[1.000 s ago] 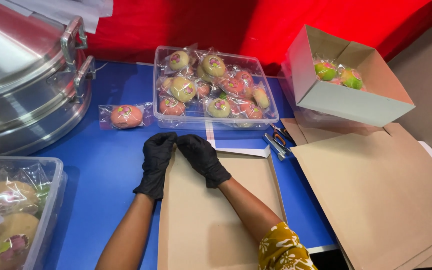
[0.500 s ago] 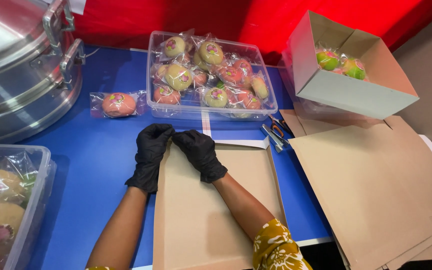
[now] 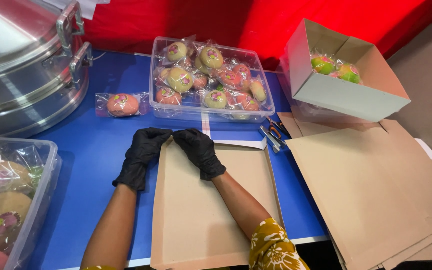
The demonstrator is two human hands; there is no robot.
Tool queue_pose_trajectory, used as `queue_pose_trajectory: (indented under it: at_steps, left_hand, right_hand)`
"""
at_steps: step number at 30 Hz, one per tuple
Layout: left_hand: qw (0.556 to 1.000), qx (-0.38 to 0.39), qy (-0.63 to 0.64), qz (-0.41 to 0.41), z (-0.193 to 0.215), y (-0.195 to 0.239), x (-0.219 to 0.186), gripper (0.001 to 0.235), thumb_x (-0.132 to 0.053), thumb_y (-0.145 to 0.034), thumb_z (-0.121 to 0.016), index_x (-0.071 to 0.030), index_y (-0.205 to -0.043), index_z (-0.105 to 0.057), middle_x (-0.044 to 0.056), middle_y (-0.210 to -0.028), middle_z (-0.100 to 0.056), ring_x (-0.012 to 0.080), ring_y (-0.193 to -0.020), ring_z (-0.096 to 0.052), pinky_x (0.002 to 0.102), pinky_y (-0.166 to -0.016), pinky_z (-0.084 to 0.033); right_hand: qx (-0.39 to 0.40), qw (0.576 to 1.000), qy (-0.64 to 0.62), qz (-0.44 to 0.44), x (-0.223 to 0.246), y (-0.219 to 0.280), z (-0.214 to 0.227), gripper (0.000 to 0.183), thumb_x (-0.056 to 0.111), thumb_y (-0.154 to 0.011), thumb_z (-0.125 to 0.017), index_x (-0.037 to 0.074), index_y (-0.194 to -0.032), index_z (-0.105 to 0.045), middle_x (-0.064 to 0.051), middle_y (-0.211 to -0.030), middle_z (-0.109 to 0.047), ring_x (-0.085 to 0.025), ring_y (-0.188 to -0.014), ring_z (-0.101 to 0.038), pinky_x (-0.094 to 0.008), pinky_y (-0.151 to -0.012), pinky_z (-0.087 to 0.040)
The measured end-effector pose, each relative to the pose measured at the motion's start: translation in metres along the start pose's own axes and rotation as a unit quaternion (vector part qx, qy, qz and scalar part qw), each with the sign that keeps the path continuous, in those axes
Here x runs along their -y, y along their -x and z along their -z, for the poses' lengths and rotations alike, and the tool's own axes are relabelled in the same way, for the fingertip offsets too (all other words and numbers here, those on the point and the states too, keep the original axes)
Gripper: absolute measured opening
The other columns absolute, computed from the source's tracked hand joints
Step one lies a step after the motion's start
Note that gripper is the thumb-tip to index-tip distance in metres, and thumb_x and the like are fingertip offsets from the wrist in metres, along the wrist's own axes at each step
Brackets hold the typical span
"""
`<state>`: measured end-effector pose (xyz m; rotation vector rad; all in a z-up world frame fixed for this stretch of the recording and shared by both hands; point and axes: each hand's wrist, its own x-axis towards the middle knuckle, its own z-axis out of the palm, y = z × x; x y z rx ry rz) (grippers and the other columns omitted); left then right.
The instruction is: Assembling a cardboard pastry box by folding the sides and stapling the corners to secure the structure.
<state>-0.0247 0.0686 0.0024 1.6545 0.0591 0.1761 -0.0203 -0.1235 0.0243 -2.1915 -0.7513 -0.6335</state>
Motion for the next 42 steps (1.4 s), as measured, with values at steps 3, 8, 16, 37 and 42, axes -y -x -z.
queue_pose_trajectory:
  at_steps: [3, 8, 16, 37, 42]
  left_hand:
    - [1.000, -0.012, -0.007, 0.010, -0.004, 0.001, 0.004, 0.020, -0.026, -0.089, -0.086, -0.015, -0.104, -0.082, 0.015, -0.099, -0.078, 0.0250, -0.094, -0.073, 0.037, -0.084, -0.058]
    - [0.999, -0.018, -0.017, 0.021, -0.005, -0.002, 0.011, 0.020, -0.022, -0.090, -0.085, -0.008, -0.104, -0.080, 0.018, -0.096, -0.077, 0.0231, -0.081, -0.072, 0.035, -0.073, -0.059]
    - [0.999, -0.028, -0.005, 0.031, -0.006, 0.001, 0.001, 0.020, -0.021, -0.090, -0.084, -0.007, -0.103, -0.079, 0.018, -0.097, -0.077, 0.0240, -0.083, -0.072, 0.036, -0.074, -0.058]
    - [0.997, -0.052, -0.008, 0.052, -0.007, 0.002, 0.001, 0.019, -0.024, -0.087, -0.086, -0.010, -0.099, -0.081, 0.014, -0.088, -0.077, 0.0211, -0.073, -0.072, 0.033, -0.067, -0.058]
    - [0.997, -0.059, -0.021, 0.053, -0.011, -0.003, 0.016, 0.019, -0.028, -0.088, -0.085, -0.015, -0.101, -0.081, 0.011, -0.091, -0.078, 0.0212, -0.077, -0.072, 0.034, -0.070, -0.057]
  right_hand:
    - [0.007, 0.999, -0.002, -0.031, 0.019, -0.005, 0.018, 0.013, 0.033, -0.093, -0.075, 0.031, -0.106, -0.077, -0.001, -0.094, -0.072, -0.024, -0.096, -0.074, -0.035, -0.085, -0.061]
    - [0.097, 0.984, -0.142, -0.045, -0.004, -0.034, 0.078, 0.027, 0.018, -0.089, -0.082, 0.016, -0.116, -0.077, -0.008, -0.112, -0.077, -0.027, -0.112, -0.071, -0.040, -0.100, -0.055]
    - [-0.136, 0.974, 0.164, -0.082, -0.150, 0.034, 0.196, 0.027, 0.002, -0.087, -0.074, 0.004, -0.114, -0.077, -0.023, -0.099, -0.073, -0.027, -0.108, -0.071, -0.033, -0.102, -0.053]
    - [0.070, 0.927, 0.058, -0.363, -0.016, -0.039, 0.261, 0.042, 0.034, -0.076, -0.088, 0.019, -0.114, -0.078, -0.005, -0.098, -0.078, -0.027, -0.102, -0.072, -0.039, -0.085, -0.055]
    - [-0.014, 0.845, -0.490, -0.214, 0.016, -0.030, 0.126, 0.042, 0.006, -0.091, -0.075, 0.002, -0.131, -0.063, -0.021, -0.121, -0.072, -0.030, -0.111, -0.070, -0.040, -0.093, -0.059]
